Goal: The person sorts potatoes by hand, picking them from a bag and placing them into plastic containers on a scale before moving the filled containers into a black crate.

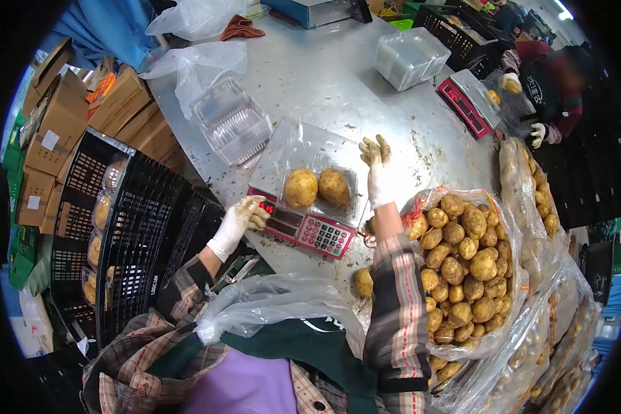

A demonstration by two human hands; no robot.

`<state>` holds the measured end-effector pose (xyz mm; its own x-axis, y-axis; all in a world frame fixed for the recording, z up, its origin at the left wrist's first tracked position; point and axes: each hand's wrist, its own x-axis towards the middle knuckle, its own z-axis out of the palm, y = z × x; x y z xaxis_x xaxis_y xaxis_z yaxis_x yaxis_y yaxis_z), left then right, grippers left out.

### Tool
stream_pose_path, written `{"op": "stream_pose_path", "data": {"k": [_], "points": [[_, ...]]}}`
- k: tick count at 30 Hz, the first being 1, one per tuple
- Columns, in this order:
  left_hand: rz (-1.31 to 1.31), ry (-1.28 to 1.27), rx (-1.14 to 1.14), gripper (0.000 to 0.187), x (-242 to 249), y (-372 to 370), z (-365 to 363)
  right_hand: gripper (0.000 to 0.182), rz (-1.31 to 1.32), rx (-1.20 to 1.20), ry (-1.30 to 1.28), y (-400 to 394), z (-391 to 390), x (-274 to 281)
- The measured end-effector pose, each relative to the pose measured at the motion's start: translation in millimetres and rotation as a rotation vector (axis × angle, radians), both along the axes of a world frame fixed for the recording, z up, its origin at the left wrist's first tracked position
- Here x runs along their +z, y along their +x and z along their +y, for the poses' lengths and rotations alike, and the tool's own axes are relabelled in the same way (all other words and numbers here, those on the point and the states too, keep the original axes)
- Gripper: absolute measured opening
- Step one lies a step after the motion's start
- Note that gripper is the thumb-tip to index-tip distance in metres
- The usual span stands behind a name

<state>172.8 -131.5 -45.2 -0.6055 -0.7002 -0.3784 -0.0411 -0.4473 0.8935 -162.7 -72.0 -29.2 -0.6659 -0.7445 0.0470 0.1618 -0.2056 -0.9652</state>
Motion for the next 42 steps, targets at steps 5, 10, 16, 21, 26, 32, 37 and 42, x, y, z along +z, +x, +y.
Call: {"op": "stream_pose_path", "data": {"k": [5, 10, 16, 21, 26, 32, 37, 42], "points": [[0.086, 0.191, -0.129, 0.041, 27.7, -31.1, 0.0, 0.033, 0.575, 0.034, 0.387, 27.3, 73.8, 0.5], [0.045, 0.259, -0.008, 0.022, 10.6, -43.0, 0.1, 0.021, 0.067, 0.18, 0.468, 50.3, 112.2, -9.6], [-0.042, 0.126, 0.054, 0.01, 4.1, -55.3, -0.2, 0.008, -0.105, 0.171, 0.378, 55.5, 100.5, -20.8], [0.167, 0.197, 0.159, 0.012, 31.7, -34.3, 1.1, 0.013, 0.057, 0.277, 0.251, 70.4, 94.8, 8.0], [0.718, 0.091, 0.247, 0.014, 130.1, 30.2, -2.2, 0.018, 0.05, 0.473, 0.008, 132.2, 59.7, 99.9], [0.638, -0.242, 0.376, 0.02, 248.8, 151.9, -46.0, 0.061, 0.345, 0.809, -0.064, 209.7, 20.0, 202.2], [0.295, -0.281, 0.658, 0.033, 248.0, 294.2, -129.2, 0.044, 0.265, 0.7, 0.043, 180.6, 13.4, 159.6], [-0.029, -0.027, 0.801, 0.05, 178.5, 315.6, -159.0, 0.033, 0.05, 0.626, 0.101, 147.3, 30.1, 100.0]]}}
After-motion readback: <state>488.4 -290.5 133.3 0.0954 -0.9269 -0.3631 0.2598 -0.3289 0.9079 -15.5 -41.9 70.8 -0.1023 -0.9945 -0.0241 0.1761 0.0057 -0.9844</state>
